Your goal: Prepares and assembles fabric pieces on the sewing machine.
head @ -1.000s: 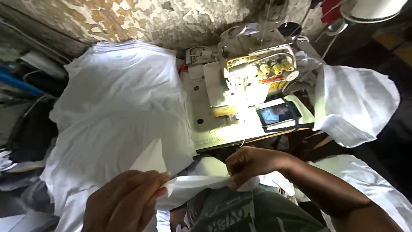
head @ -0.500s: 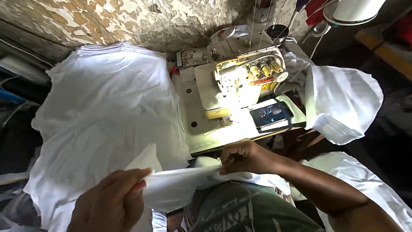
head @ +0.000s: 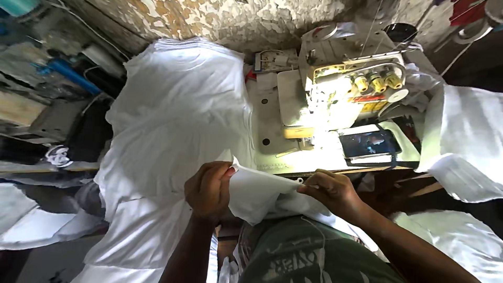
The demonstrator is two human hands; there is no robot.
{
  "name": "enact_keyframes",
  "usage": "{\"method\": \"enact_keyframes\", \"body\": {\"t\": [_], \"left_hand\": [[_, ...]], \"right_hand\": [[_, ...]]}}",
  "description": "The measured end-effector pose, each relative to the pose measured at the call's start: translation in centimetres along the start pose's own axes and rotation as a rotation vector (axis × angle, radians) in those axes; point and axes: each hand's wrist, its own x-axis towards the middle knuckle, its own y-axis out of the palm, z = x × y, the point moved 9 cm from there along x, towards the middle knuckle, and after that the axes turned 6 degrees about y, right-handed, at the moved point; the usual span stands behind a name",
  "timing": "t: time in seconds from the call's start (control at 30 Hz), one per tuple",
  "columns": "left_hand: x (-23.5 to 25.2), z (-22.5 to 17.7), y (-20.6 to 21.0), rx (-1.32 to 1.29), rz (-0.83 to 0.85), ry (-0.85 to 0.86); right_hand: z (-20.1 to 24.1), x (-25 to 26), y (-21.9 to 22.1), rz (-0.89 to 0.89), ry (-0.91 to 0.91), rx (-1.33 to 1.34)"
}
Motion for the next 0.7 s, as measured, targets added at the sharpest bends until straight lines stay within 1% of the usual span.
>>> {"method": "enact_keyframes", "body": {"t": [0.1, 0.23, 0.4, 0.53, 0.7], "left_hand": [[-0.3, -0.1, -0.1, 0.006, -0.022, -0.006], [-0.7, -0.4, -0.6, 0.000, -0.025, -0.022], [-1.3, -0.5, -1.2, 0.006, -0.044, -0.097], [-1.9, -1.0, -1.6, -0.006, -0.022, -0.140], [-1.4, -2.6, -1.8, 0.057, 0.009, -0.097]], "right_hand": [[0.2, -0.2, -0.1, -0.035, -0.022, -0.037], [-0.1, -0.4, -0.2, -0.058, 0.005, -0.032], [-0.3, -0.7, -0.2, -0.092, 0.035, -0.056], [0.2, -0.6, 0.0, -0.125, -0.004, -0.133], [0.6, -0.3, 0.1, -0.193, -0.109, -0.225]]}}
